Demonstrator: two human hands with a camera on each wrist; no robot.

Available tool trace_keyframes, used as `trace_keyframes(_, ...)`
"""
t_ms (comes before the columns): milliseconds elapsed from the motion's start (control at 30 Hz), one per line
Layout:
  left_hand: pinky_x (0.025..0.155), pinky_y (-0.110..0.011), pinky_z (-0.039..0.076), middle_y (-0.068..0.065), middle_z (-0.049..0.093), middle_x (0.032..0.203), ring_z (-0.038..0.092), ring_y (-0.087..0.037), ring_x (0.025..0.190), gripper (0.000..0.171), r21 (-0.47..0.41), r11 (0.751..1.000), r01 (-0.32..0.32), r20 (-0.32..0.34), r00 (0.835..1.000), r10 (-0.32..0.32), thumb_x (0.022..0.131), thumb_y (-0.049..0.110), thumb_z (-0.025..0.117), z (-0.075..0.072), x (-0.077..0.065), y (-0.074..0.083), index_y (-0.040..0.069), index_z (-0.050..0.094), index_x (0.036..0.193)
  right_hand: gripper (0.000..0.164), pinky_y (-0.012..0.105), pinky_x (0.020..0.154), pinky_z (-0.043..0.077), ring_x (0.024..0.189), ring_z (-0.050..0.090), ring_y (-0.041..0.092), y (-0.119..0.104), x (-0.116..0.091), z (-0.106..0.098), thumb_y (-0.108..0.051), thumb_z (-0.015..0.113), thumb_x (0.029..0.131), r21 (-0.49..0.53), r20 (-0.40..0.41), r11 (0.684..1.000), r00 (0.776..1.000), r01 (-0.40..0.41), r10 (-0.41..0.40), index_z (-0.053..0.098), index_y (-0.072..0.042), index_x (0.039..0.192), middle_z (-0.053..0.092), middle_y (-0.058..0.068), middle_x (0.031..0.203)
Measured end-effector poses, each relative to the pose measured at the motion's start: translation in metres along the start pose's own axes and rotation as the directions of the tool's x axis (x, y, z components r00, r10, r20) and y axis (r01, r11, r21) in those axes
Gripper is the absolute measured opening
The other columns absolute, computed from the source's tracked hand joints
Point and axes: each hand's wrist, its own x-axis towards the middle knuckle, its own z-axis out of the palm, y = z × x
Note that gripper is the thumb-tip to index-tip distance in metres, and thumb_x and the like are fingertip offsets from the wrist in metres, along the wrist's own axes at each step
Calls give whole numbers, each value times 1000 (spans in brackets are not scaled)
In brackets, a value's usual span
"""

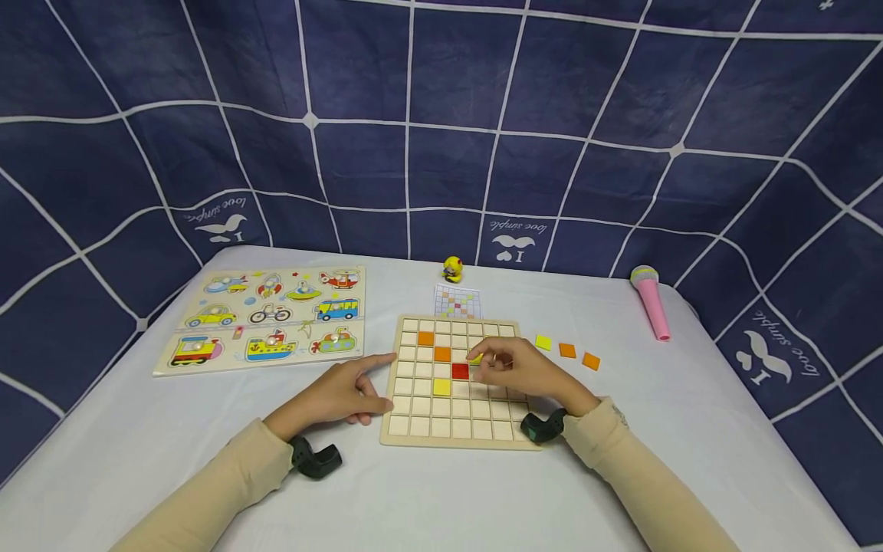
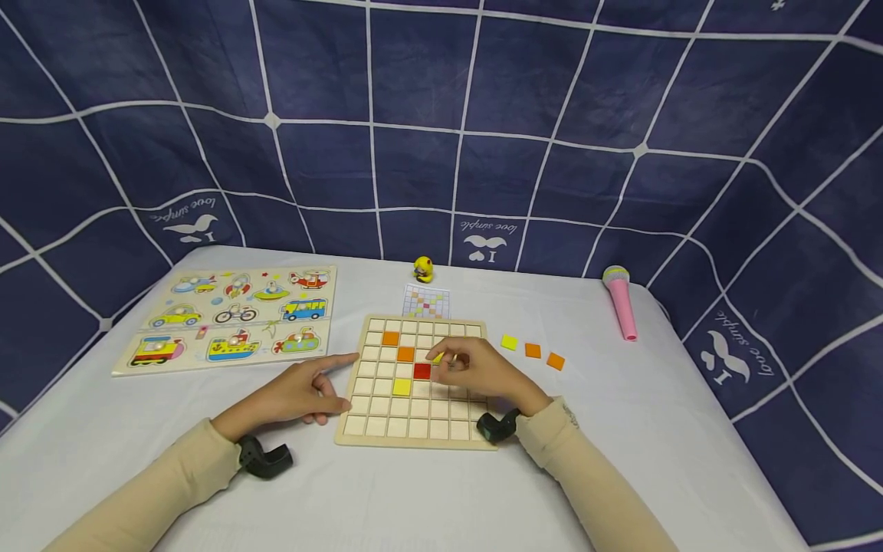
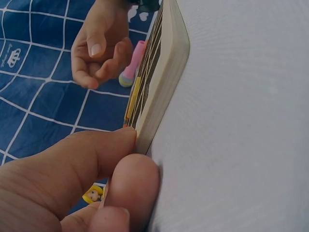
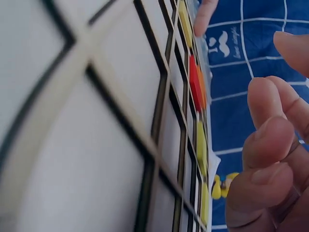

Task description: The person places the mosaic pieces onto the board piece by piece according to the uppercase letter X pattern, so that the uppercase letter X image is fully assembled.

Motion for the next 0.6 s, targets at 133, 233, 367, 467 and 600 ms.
trace_keyframes(133,52,-27,54,-4,69,74,66,-15,58,85,3,1000,3,-3,1000,-3,92,15,88,0,0,0,1,44,163,32,22,65,42,69,49,10,2,-9,-7,-1,77,97,44,-35,999,999,-21,22,70,6,126,65,4,92)
trace_keyframes(233,53,-26,54,-4,69,74,66,-14,58,85,3,1000,6,-4,1000,-6,91,16,88,0,0,0,1,45,163,36,22,65,42,68,49,10,4,-15,-13,1,76,96,72,-66,997,997,-26,31,67,9,130,67,5,91)
trace_keyframes(367,52,-26,54,-4,69,75,66,-14,58,85,0,1000,1,-2,1000,-1,92,16,88,0,0,-1,1,45,163,38,22,63,40,67,47,9,10,-24,-21,2,74,97,77,-105,996,993,-37,45,64,11,132,66,3,89)
trace_keyframes(467,53,-26,54,-4,69,75,67,-14,58,85,0,1000,1,-2,1000,-1,92,16,88,0,0,-1,2,45,163,39,21,62,39,66,46,8,15,-30,-28,4,74,97,69,-125,997,991,-37,45,63,13,134,66,2,87)
trace_keyframes(600,53,-27,54,-4,69,75,67,-15,58,85,5,1000,-1,-3,1000,1,92,17,88,-1,0,-3,2,45,163,39,21,62,41,65,47,7,21,-39,-37,7,73,97,63,-148,997,988,-35,44,62,14,134,67,2,87)
